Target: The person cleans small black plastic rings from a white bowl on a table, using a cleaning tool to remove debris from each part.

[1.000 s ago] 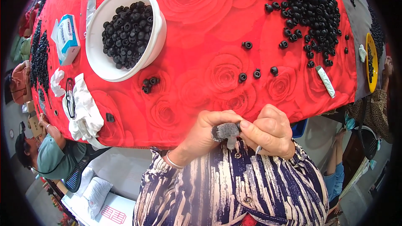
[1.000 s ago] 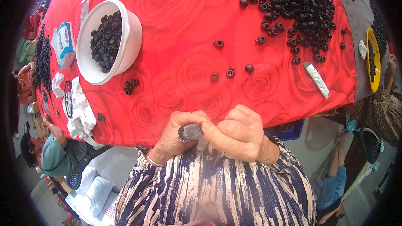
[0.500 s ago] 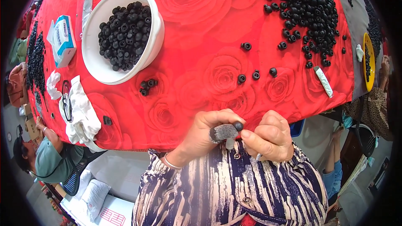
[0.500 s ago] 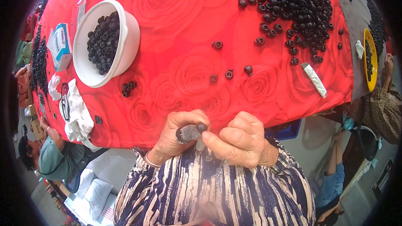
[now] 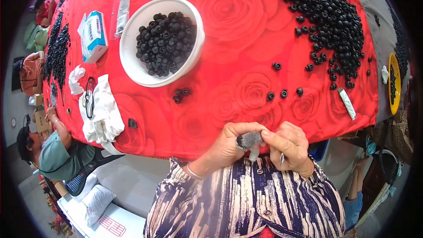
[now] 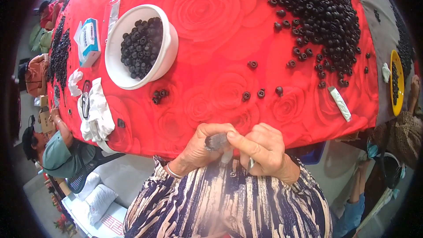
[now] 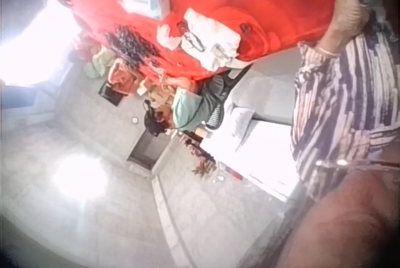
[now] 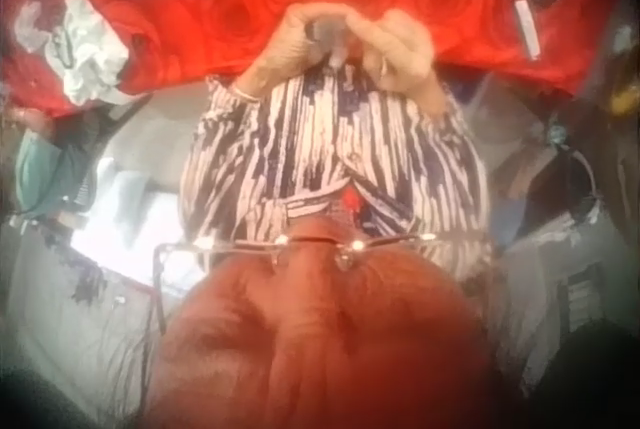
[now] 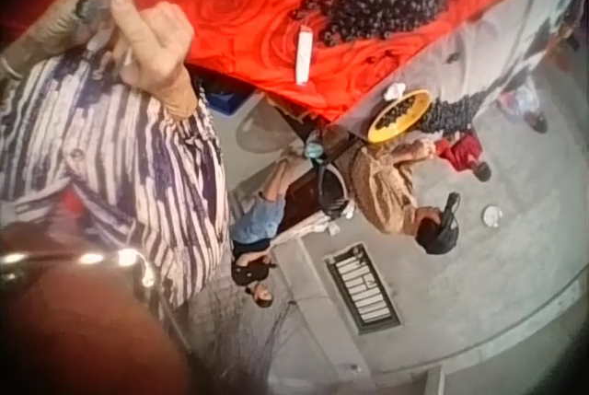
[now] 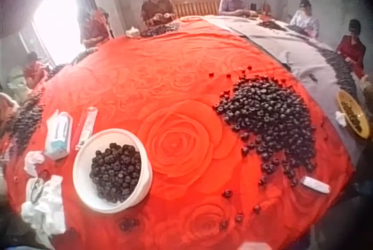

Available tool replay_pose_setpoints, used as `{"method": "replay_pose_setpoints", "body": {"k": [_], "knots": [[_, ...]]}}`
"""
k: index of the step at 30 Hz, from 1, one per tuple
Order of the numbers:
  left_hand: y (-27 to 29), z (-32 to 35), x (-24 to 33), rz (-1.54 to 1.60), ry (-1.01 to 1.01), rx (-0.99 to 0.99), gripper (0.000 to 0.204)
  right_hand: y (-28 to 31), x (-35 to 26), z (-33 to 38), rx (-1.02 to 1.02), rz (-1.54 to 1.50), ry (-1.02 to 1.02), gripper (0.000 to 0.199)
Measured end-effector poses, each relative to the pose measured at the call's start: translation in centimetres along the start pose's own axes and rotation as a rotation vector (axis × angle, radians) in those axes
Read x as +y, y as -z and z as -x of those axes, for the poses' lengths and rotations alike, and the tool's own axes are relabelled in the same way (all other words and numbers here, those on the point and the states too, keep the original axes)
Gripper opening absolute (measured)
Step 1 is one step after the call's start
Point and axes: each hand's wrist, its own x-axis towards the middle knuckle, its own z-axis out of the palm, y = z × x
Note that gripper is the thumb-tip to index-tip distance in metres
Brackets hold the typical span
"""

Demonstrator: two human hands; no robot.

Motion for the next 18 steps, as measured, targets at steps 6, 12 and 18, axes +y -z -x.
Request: {"method": "replay_pose_setpoints", "body": {"k": [6, 12, 18], "knots": [[0.3, 0.1, -0.5, 0.063, -0.013, 0.054, 0.023, 0.6, -0.4, 0.3, -0.021, 0.074, -0.020, 0.058], [0.1, -0.4, 0.0, 0.145, 0.030, 0.044, 0.022, 0.1, -0.4, 0.6, 0.107, 0.199, -0.067, 0.061], [-1.0, 0.0, 1.7, -0.158, 0.094, 0.139, 0.017, 0.2, -0.7, -0.8, -0.172, 0.191, -0.056, 0.061]]}}
